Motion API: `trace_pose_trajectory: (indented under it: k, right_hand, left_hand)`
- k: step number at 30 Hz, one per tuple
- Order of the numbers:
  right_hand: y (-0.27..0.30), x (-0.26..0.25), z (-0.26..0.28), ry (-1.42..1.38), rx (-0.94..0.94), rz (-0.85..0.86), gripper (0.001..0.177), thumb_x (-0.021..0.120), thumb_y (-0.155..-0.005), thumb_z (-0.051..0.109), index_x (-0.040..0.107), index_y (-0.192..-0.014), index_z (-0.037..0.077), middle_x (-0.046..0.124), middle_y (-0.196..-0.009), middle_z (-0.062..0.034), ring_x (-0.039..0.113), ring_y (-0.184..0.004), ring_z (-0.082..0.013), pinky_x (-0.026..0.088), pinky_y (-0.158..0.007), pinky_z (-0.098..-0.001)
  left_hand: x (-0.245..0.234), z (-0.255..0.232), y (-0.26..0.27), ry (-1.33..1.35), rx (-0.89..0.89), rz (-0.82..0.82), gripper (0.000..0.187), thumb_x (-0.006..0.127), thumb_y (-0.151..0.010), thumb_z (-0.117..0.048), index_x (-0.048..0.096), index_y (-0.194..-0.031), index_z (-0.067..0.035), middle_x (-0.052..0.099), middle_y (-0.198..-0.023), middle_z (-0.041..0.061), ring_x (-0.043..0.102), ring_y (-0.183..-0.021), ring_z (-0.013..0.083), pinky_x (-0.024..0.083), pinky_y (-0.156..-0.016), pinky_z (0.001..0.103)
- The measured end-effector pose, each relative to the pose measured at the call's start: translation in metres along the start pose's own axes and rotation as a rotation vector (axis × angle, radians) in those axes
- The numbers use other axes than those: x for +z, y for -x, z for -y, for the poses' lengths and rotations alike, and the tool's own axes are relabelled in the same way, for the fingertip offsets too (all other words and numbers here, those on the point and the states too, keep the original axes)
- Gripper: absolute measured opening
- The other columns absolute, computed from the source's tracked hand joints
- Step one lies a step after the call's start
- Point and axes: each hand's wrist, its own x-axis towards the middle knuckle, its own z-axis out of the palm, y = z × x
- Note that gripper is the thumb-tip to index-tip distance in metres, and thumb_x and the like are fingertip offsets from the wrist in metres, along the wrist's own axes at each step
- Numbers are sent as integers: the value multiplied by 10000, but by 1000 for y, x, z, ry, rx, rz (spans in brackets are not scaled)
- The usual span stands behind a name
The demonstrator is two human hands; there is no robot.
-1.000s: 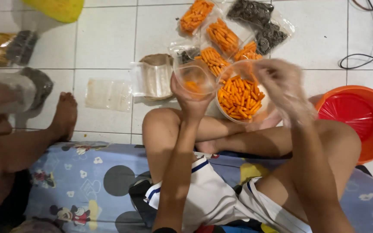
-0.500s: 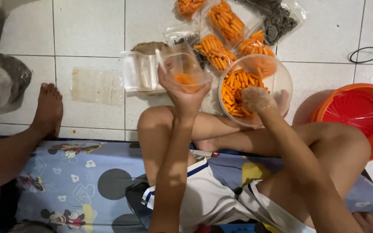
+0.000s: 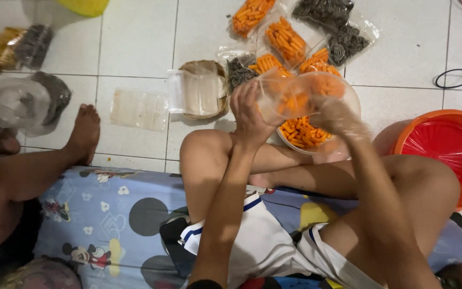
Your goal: A person wearing plastic gloves uses a small plastic container to scoop orange snacks from a large bowl into individual plastic bags.
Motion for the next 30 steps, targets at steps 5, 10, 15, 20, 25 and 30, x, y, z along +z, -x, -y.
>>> trace_pose_trajectory:
  k: [5, 10, 15, 20, 25, 30]
  right_hand:
    - [37, -155, 53, -414, 54, -308, 152, 682, -809, 192, 698, -960, 197, 646, -827, -57, 634, -756, -219, 503, -633, -321]
    - [72, -191, 89, -325, -366, -472, 122, 710, -861, 37, 678, -963, -21, 679, -803, -146, 639, -645, -183, 531, -560, -252]
    - [77, -187, 99, -531, -292, -531, 145, 742, -824, 82, 706, -958, 40, 664, -820, -171, 599, -633, -238, 481, -596, -321]
    - [63, -150, 48, -772, -93, -622, 190, 752, -869, 70, 689, -1047, 83, 645, -929, -71, 585, -745, -143, 475, -661, -247]
    - [47, -82, 20, -598, 265, -132, 219, 626, -860, 183, 679, -1015, 38, 658, -905, -201, 637, -807, -355, 492, -702, -446]
    - [37, -115, 61, -314, 263, 360, 367, 580, -777, 190, 634, -1110, 44, 619, -1079, -241, 561, -1051, -402, 422, -950, -477]
  left_hand:
    - [-4, -20, 7, -44, 53, 6, 892, 669, -681, -623, 346, -1330, -103, 468, -1247, 129, 462, -1143, 346, 329, -1002, 504]
    - [-13, -33, 22, -128, 95, 170, 793, 497, -820, -657, 268, -1363, -126, 407, -1338, 78, 441, -1217, 300, 325, -1096, 483]
    - [-6, -33, 28, -54, 107, 5, 891, 598, -688, -687, 408, -1314, -83, 485, -1230, 140, 468, -1125, 367, 332, -1010, 511]
    - [-10, -26, 34, 89, -126, -46, 1041, 843, -441, -391, 392, -1318, -56, 462, -1222, 152, 449, -1151, 352, 325, -1031, 461]
    - [-19, -38, 16, 352, -549, -232, 1115, 898, -523, -170, 186, -1375, -76, 364, -1295, 217, 394, -1232, 339, 246, -1110, 451]
    - [-27, -36, 4, 348, -570, -225, 1148, 920, -516, -195, 193, -1403, -141, 364, -1331, 174, 409, -1245, 267, 280, -1094, 392]
